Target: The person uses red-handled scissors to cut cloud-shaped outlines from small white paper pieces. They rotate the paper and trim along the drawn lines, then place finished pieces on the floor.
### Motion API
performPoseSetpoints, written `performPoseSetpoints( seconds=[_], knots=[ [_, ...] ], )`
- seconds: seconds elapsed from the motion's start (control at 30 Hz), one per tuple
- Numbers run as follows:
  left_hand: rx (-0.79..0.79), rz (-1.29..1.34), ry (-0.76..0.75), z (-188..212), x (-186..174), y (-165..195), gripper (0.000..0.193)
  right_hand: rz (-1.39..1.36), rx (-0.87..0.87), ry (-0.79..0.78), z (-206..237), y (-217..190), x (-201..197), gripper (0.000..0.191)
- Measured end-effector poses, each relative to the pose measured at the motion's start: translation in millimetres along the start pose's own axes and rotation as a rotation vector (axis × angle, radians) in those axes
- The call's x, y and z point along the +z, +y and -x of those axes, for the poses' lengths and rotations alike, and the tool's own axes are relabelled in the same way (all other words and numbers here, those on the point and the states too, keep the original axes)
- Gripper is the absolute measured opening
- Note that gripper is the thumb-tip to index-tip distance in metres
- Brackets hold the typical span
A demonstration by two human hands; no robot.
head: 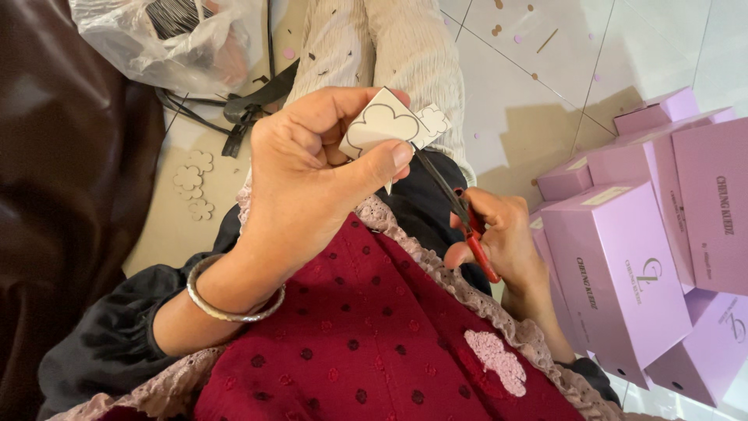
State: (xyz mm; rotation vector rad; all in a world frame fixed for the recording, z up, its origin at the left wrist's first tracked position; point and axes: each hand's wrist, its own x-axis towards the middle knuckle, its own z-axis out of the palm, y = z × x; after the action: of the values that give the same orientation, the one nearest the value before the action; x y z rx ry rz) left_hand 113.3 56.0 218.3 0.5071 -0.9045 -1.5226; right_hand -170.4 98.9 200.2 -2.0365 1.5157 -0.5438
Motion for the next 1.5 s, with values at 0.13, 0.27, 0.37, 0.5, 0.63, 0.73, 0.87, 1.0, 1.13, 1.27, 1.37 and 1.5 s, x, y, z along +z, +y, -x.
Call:
performPoseSetpoints(
  seconds=[0.13,0.27,0.37,0.5,0.63,0.73,0.87,1.0,1.13,1.27,1.37,1.5],
  knots=[
    [0.006,0.029,0.011,-0.3,-2.1,-4.2,0.026,-0.014,-0.025,-0.039,-3.0,-0.8,-2.1,0.080],
    [0.049,-0.051,0.016,0.6,-5.2,-5.5,0.011,-0.036,-0.029,-0.024,-3.2,-2.0,-0.3,0.079],
    [0.044,-0.070,0.033,0.8,-5.6,-4.2,0.010,-0.064,-0.027,-0.028,-3.5,-2.2,-1.1,0.080],
    [-0.049,-0.013,-0.012,0.1,-2.4,-3.3,0.015,0.005,-0.013,-0.031,-4.8,-0.9,-4.0,0.080],
    [-0.043,0.117,0.071,-1.2,1.1,-4.8,0.016,-0.062,-0.047,-0.022,-5.3,-0.3,-1.2,0.079],
    [-0.019,0.119,0.087,-1.4,1.1,-5.6,0.015,-0.177,0.007,-0.024,-6.1,-1.4,1.3,0.079],
    [-0.021,0.103,0.104,-1.1,0.1,-4.6,0.014,-0.228,0.017,-0.062,-6.6,-6.4,-0.7,0.085],
    [-0.049,0.111,0.108,-2.0,0.1,-3.2,0.015,-0.269,0.117,-0.080,-3.0,-15.4,-3.4,0.093],
    [-0.088,0.180,0.045,-2.7,0.8,-3.7,0.015,-0.348,0.167,-0.106,-5.9,-20.3,-1.1,0.096],
    [-0.078,0.191,0.027,-0.3,1.7,-5.9,0.017,-0.456,0.165,-0.123,-7.5,-22.1,3.4,0.096],
    [-0.101,0.207,0.020,2.0,4.2,-8.8,0.017,-0.460,0.134,-0.149,-10.7,-21.6,5.4,0.098],
    [-0.109,0.218,0.008,4.2,9.9,-12.7,0.016,-0.437,0.107,-0.165,-14.8,-26.1,7.1,0.104]
  ],
)
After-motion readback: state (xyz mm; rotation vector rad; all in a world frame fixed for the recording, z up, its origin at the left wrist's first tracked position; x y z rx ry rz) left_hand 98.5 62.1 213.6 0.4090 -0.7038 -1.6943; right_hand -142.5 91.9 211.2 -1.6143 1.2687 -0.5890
